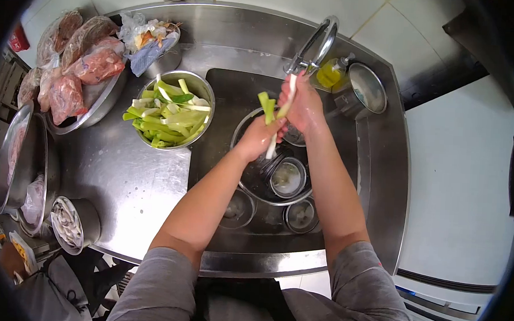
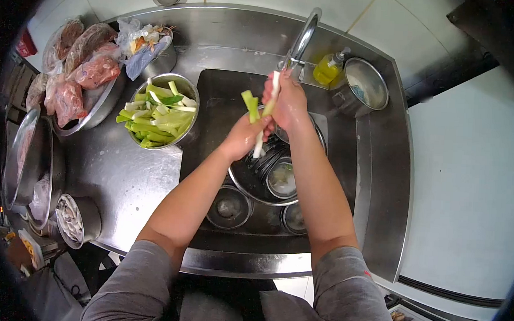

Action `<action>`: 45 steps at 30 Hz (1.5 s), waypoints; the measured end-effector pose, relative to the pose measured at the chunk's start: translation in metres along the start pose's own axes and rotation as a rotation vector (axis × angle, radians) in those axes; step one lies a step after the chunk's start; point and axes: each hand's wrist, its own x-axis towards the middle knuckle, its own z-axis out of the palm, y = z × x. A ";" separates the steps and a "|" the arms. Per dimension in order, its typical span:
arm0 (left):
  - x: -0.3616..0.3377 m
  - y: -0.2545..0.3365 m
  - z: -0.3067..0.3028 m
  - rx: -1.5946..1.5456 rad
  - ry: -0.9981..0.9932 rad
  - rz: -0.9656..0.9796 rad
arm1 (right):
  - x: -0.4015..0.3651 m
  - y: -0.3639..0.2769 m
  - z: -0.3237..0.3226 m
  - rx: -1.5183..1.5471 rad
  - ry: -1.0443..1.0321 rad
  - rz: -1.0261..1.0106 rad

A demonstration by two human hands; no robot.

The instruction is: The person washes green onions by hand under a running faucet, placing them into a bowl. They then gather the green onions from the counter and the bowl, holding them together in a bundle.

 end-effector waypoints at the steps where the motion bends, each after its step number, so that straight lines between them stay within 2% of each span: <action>1: 0.001 0.002 -0.005 -0.119 -0.025 -0.005 | -0.004 -0.002 0.002 -0.088 -0.024 -0.047; 2: 0.003 0.003 -0.008 -0.239 -0.047 -0.008 | -0.009 -0.002 0.004 -0.088 -0.025 -0.046; 4: 0.006 0.007 -0.005 -0.153 -0.016 0.010 | -0.018 0.002 0.010 -0.235 -0.055 -0.167; 6: 0.009 0.009 -0.005 -0.053 -0.034 -0.054 | -0.020 0.001 0.001 -0.291 -0.110 -0.175; 8: 0.010 0.005 -0.005 -0.033 -0.048 -0.066 | -0.017 -0.002 -0.011 -0.635 -0.197 -0.155; 9: 0.010 0.008 -0.004 -0.010 -0.061 -0.072 | -0.012 -0.002 -0.012 -0.635 -0.196 -0.157; 11: 0.007 0.008 0.012 -0.066 -0.020 -0.074 | -0.002 0.001 -0.013 -0.448 0.094 -0.158; 14: 0.014 0.004 0.013 -0.187 0.009 -0.086 | 0.008 0.002 -0.012 -0.297 0.154 -0.218; 16: 0.029 -0.002 0.010 -0.283 0.121 -0.020 | 0.011 0.006 -0.014 -0.350 0.167 -0.261; 18: 0.043 0.004 0.015 -0.209 0.045 -0.002 | 0.011 0.012 -0.017 -0.954 0.226 -0.543; 20: 0.044 0.014 0.028 -0.169 0.000 -0.011 | 0.005 -0.002 -0.012 -0.943 0.242 -0.450; 21: 0.047 0.015 0.027 -0.174 0.011 -0.004 | 0.007 -0.012 -0.013 -1.236 0.314 -0.717; 22: 0.052 0.013 0.022 -0.085 -0.063 -0.048 | 0.005 -0.020 -0.002 -1.518 0.387 -0.999; 23: 0.055 0.010 0.019 0.004 -0.139 -0.094 | 0.002 -0.022 0.010 -1.513 0.366 -1.028; 24: 0.057 0.003 0.018 0.001 -0.136 -0.088 | -0.003 -0.018 0.026 -1.515 0.359 -1.032; 26: 0.053 -0.010 0.017 -0.124 -0.141 0.202 | -0.011 0.002 0.060 -1.477 -0.004 -0.840; 28: 0.042 -0.012 0.015 0.206 0.045 0.005 | -0.013 0.032 0.093 -1.512 -0.472 -0.841; 30: 0.040 -0.036 0.011 0.613 0.069 -0.275 | -0.015 0.072 0.122 -1.638 -0.583 -0.837; 31: 0.026 -0.033 0.009 0.617 0.073 -0.273 | -0.011 0.088 0.135 -1.634 -0.585 -0.842; 33: -0.011 -0.021 0.004 0.640 -0.092 -0.259 | -0.006 0.112 0.154 -1.648 -0.345 -0.691; 34: -0.018 -0.036 -0.003 0.641 -0.088 -0.259 | -0.009 0.113 0.163 -1.645 -0.349 -0.693; 36: -0.028 -0.076 -0.022 0.199 -0.069 0.043 | -0.015 0.115 0.179 -1.735 -0.489 -0.349; 37: -0.033 -0.093 -0.029 0.202 -0.070 0.046 | -0.015 0.119 0.175 -1.734 -0.500 -0.495; 39: -0.043 -0.112 -0.041 -0.263 0.068 -0.005 | -0.013 0.120 0.175 -1.697 -0.503 -0.514; 40: -0.051 -0.092 -0.046 -0.264 0.068 0.001 | -0.012 0.122 0.172 -1.657 -0.505 -0.526; 42: -0.069 -0.055 -0.062 0.295 0.190 0.220 | -0.006 0.118 0.166 -1.626 -0.491 -0.538; 43: -0.072 -0.051 -0.069 0.384 0.291 0.029 | -0.010 0.106 0.170 -1.542 -0.441 -0.506; 44: -0.085 -0.019 -0.066 0.347 0.344 0.066 | -0.014 0.093 0.175 -1.458 -0.395 -0.474; 45: -0.085 -0.012 -0.073 0.346 0.330 -0.012 | -0.022 0.080 0.181 -1.331 -0.391 -0.423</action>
